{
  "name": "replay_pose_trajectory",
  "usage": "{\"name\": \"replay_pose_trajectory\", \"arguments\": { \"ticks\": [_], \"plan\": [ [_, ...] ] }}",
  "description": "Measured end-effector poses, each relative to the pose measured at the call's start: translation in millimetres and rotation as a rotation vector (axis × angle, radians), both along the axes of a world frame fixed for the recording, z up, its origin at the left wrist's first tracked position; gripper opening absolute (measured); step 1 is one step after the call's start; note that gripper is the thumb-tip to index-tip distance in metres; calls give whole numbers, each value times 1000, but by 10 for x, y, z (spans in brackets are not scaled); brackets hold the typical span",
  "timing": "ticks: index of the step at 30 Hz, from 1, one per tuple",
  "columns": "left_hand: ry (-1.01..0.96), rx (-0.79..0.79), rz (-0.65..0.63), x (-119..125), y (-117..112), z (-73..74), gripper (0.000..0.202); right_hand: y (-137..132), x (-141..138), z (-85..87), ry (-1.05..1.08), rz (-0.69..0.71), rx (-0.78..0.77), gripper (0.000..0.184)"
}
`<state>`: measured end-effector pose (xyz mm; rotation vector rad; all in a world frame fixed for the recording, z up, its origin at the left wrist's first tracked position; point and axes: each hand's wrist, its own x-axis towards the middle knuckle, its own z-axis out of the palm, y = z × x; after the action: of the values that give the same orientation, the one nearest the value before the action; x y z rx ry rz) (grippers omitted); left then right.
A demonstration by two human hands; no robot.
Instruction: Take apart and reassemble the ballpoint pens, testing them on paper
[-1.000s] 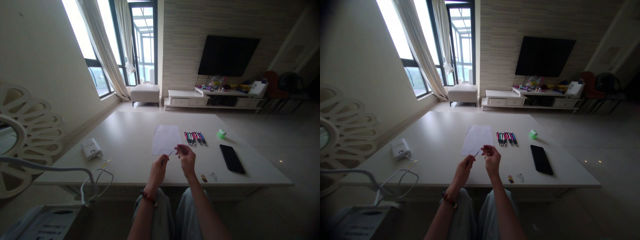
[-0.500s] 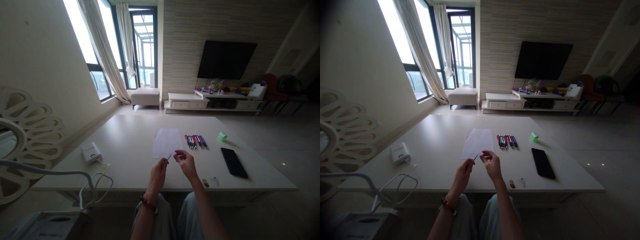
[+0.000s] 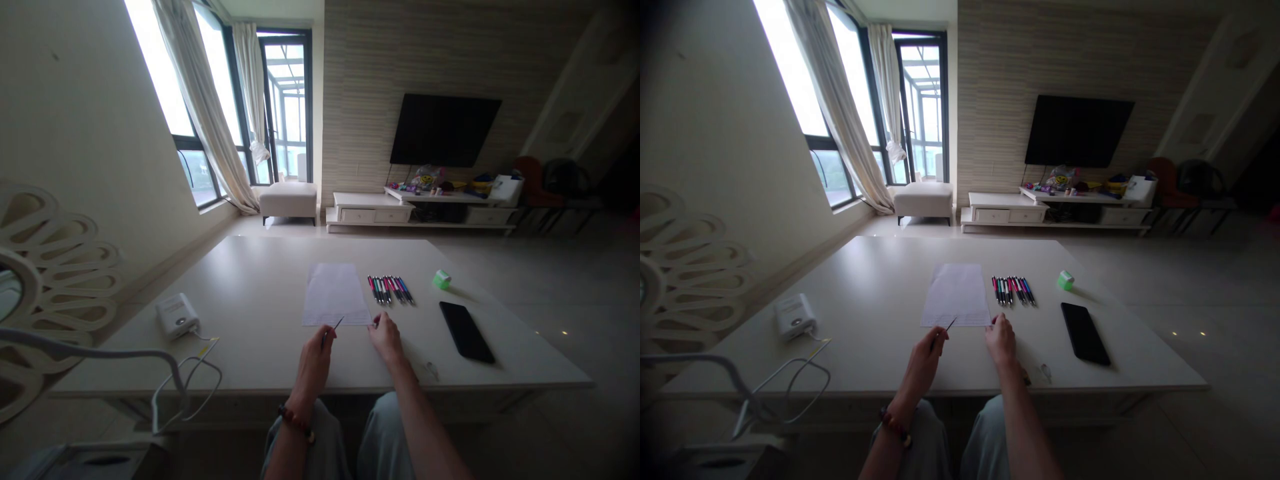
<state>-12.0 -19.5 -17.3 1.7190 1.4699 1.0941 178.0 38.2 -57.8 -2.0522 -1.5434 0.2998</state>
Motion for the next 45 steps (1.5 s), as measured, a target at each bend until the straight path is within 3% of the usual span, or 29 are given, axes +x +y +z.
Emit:
{"name": "replay_pose_trajectory", "arguments": {
  "ticks": [4,10,15,18,21,28,33,38,45],
  "plan": [
    [5,-4,-1,-13,-15,0,30,-38,20,-4,13,-63,-3,19],
    [51,-17,-5,-58,-70,45,30,-59,92,62,305,-37,87,16],
    [51,-14,-10,-118,-110,105,29,-203,-114,396,829,192,361,32],
    [55,-15,-12,-126,-122,150,28,-324,-326,617,980,276,475,33],
    [57,-16,-15,-105,-140,196,28,-397,-457,740,984,316,481,32],
    [52,-9,-23,-39,-189,264,29,-450,-446,805,917,299,509,32],
    [43,5,-24,16,-204,297,30,-533,-473,862,862,415,394,30],
    [17,22,-22,99,-210,273,29,-568,-424,920,891,279,522,32],
    [-83,29,-29,274,-142,188,29,-580,-366,908,847,419,375,27]
  ]
}}
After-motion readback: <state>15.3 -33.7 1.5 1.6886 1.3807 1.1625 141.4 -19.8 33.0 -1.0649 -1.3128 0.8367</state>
